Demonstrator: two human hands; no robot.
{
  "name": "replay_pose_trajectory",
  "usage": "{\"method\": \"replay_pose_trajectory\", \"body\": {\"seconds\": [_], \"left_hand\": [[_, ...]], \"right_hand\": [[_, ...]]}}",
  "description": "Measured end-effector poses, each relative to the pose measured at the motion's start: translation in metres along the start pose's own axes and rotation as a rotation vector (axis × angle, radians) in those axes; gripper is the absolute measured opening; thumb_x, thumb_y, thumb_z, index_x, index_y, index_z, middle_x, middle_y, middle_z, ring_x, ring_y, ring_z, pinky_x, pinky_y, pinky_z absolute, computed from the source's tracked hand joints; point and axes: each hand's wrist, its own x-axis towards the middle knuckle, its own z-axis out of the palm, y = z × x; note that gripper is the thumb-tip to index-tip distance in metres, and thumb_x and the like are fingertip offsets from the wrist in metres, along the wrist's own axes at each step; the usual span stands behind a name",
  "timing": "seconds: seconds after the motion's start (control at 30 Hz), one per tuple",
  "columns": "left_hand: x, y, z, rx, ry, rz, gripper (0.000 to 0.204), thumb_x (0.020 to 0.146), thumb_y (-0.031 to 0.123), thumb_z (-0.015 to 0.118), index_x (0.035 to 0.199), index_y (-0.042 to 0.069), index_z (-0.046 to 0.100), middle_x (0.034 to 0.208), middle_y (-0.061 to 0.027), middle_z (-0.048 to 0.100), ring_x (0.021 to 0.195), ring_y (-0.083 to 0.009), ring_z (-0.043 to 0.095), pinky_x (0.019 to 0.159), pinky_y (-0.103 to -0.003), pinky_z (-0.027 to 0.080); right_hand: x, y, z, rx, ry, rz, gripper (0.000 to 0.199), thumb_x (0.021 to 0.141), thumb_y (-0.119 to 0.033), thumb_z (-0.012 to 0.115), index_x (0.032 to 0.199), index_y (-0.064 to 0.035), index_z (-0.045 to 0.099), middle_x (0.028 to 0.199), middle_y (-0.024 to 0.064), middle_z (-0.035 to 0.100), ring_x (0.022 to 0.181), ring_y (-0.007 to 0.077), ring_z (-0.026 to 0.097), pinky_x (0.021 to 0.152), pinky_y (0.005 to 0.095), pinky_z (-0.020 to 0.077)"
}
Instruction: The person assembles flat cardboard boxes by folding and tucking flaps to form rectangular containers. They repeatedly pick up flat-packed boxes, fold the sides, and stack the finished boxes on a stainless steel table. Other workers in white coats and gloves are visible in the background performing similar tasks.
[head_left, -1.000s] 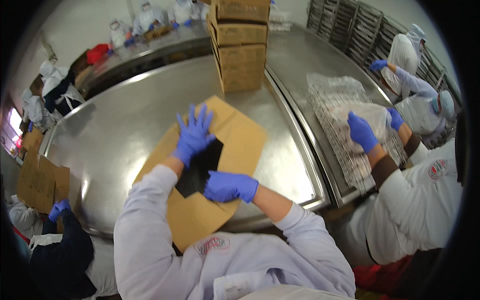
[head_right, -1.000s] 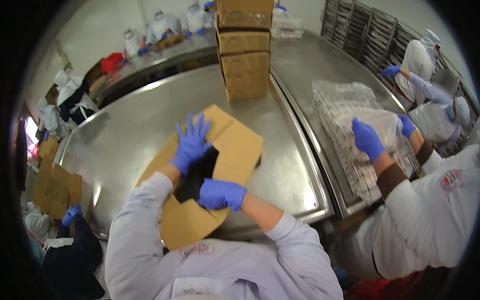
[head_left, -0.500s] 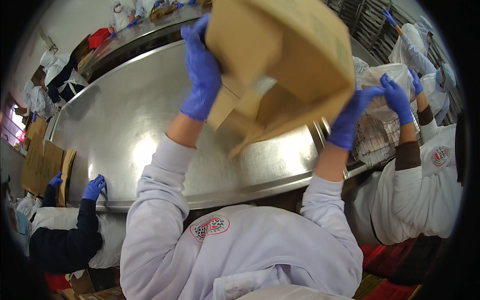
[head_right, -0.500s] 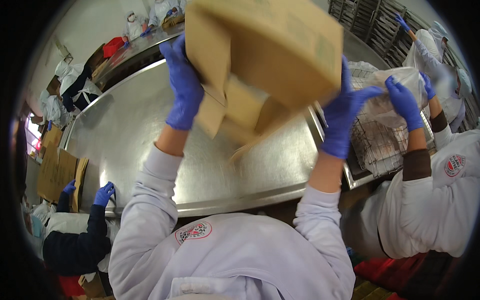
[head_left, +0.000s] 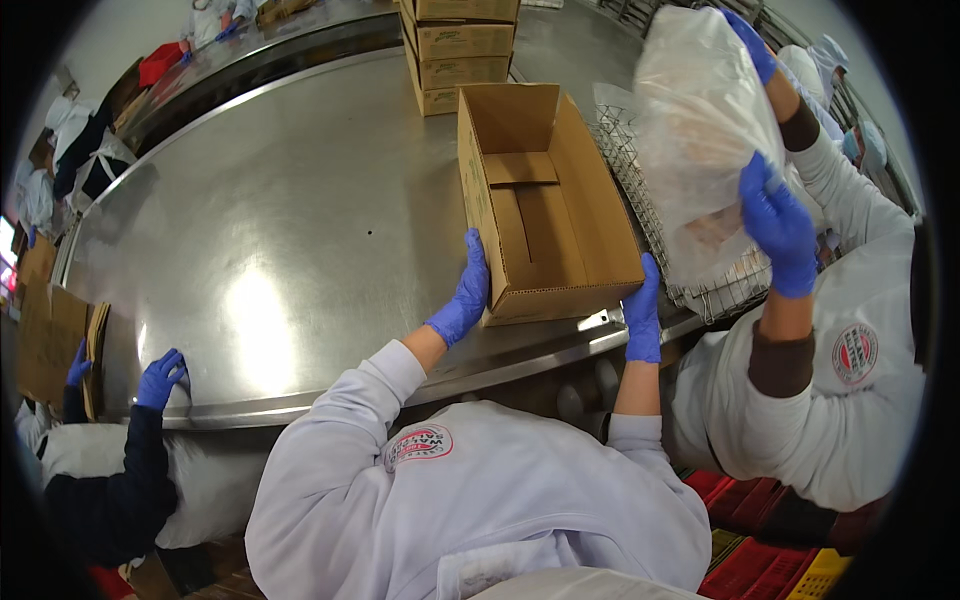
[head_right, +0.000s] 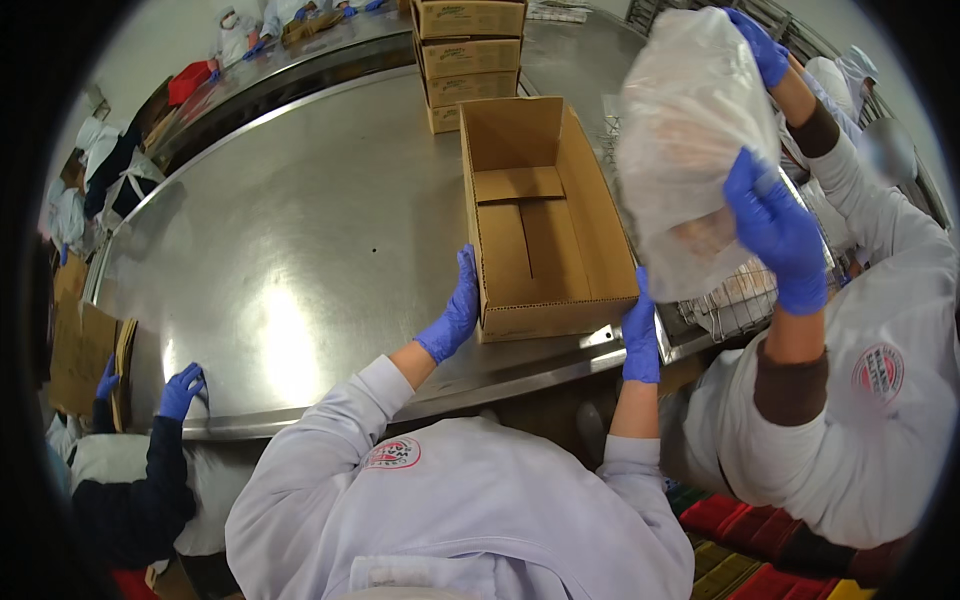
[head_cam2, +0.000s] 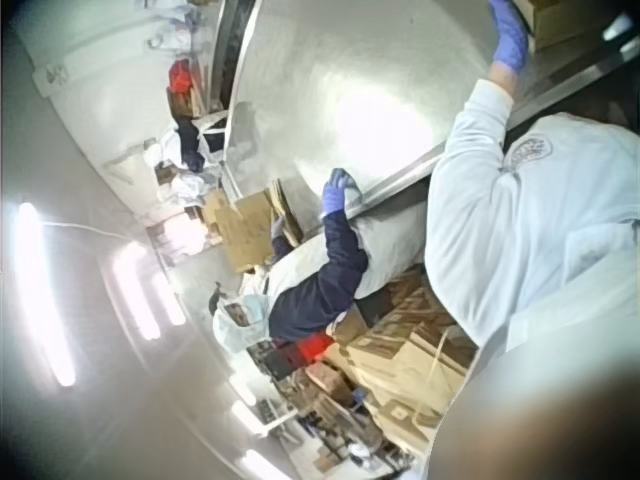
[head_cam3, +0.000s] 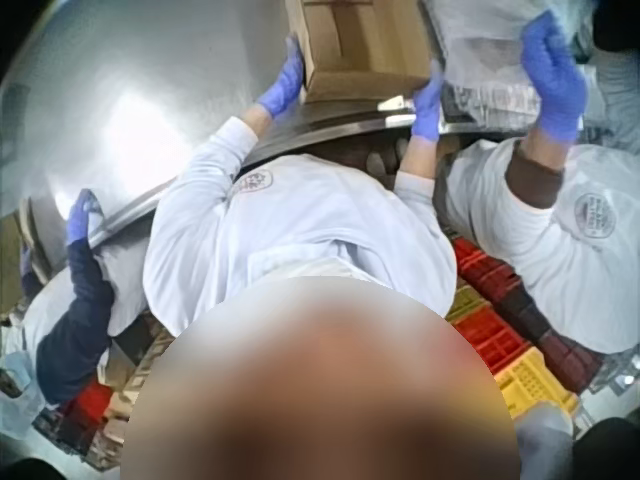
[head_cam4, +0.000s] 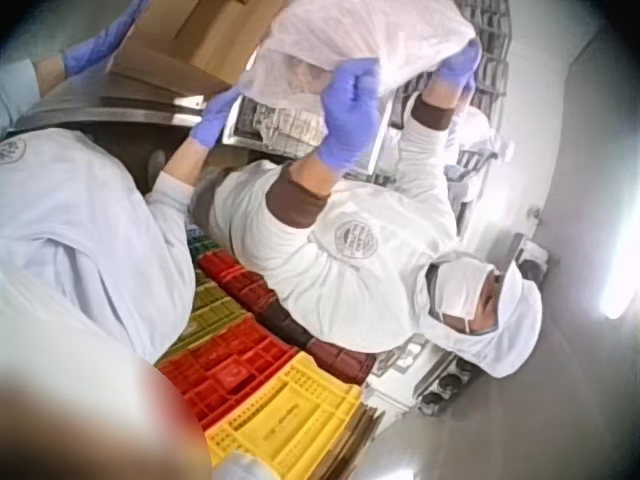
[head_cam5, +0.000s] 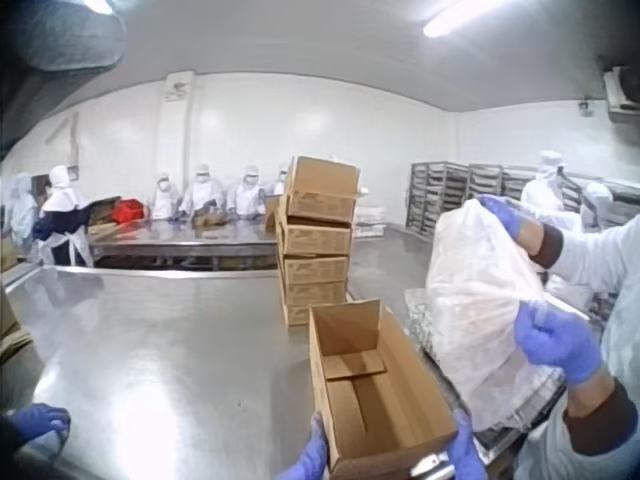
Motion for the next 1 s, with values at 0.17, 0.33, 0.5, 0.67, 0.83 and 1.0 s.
{"method": "replay_pose_trajectory", "body": {"seconds": [0.17, 0.33, 0.5, 0.67, 0.83, 1.0], "left_hand": [[-0.001, 0.054, 0.010, 0.535, 0.028, -0.075, 0.078, 0.083, 0.065, 0.030, 0.130, 0.004, 0.037, 0.132, -0.0205, 0.035, 0.125, -0.0323, 0.031, 0.088, -0.044, 0.036], [-0.003, 0.097, 0.002, 1.774, -0.405, 0.259, 0.041, 0.082, 0.042, 0.049, 0.102, 0.007, 0.058, 0.118, -0.0252, 0.048, 0.106, -0.0313, 0.050, 0.076, -0.035, 0.047], [-0.038, 0.136, 0.006, 1.224, -0.267, -0.167, 0.022, 0.075, 0.020, 0.052, 0.066, 0.004, 0.063, 0.065, -0.0185, 0.062, 0.060, -0.0292, 0.061, 0.059, -0.035, 0.049], [-0.025, 0.112, -0.038, 1.926, -0.378, 0.486, 0.022, 0.072, 0.017, 0.049, 0.068, 0.000, 0.063, 0.068, -0.0187, 0.061, 0.056, -0.0263, 0.061, 0.056, -0.036, 0.049], [-0.154, 0.165, -0.088, 1.083, 0.092, -0.190, 0.018, 0.072, 0.016, 0.053, 0.082, 0.006, 0.063, 0.066, -0.0146, 0.060, 0.062, -0.0293, 0.061, 0.057, -0.038, 0.048], [-0.293, 0.192, -0.216, 1.946, 0.551, 0.174, 0.020, 0.082, 0.021, 0.047, 0.078, 0.007, 0.061, 0.067, -0.0161, 0.059, 0.063, -0.0321, 0.057, 0.057, -0.041, 0.046]], "right_hand": [[0.003, -0.001, -0.007, -0.042, 0.015, 0.055, 0.040, 0.090, -0.033, 0.038, 0.121, -0.0092, 0.046, 0.121, 0.0044, 0.046, 0.115, 0.0163, 0.040, 0.098, 0.0350, 0.0287], [0.003, 0.000, -0.005, -0.064, 0.017, 0.102, 0.040, 0.090, -0.029, 0.035, 0.125, -0.0117, 0.041, 0.127, 0.0032, 0.039, 0.120, 0.0162, 0.033, 0.102, 0.0366, 0.0227], [0.010, -0.028, -0.008, -0.272, -0.036, 0.154, 0.041, 0.089, -0.025, 0.033, 0.129, -0.0142, 0.036, 0.133, 0.0019, 0.032, 0.125, 0.0160, 0.025, 0.105, 0.0381, 0.0168], [0.017, -0.129, -0.019, -1.137, -0.248, 0.295, 0.044, 0.089, -0.021, 0.031, 0.133, -0.0167, 0.030, 0.139, 0.0006, 0.025, 0.130, 0.0159, 0.018, 0.108, 0.0397, 0.0108], [0.003, -0.194, 0.057, -3.308, -1.521, -0.347, 0.048, 0.089, -0.017, 0.029, 0.137, -0.0192, 0.025, 0.145, -0.0006, 0.018, 0.135, 0.0158, 0.011, 0.112, 0.0413, 0.0048], [-0.076, 0.038, 0.361, -0.988, -1.255, 0.125, 0.048, 0.087, -0.028, 0.040, 0.132, -0.0132, 0.034, 0.136, 0.0030, 0.032, 0.124, 0.0173, 0.028, 0.105, 0.0363, 0.0186]]}}
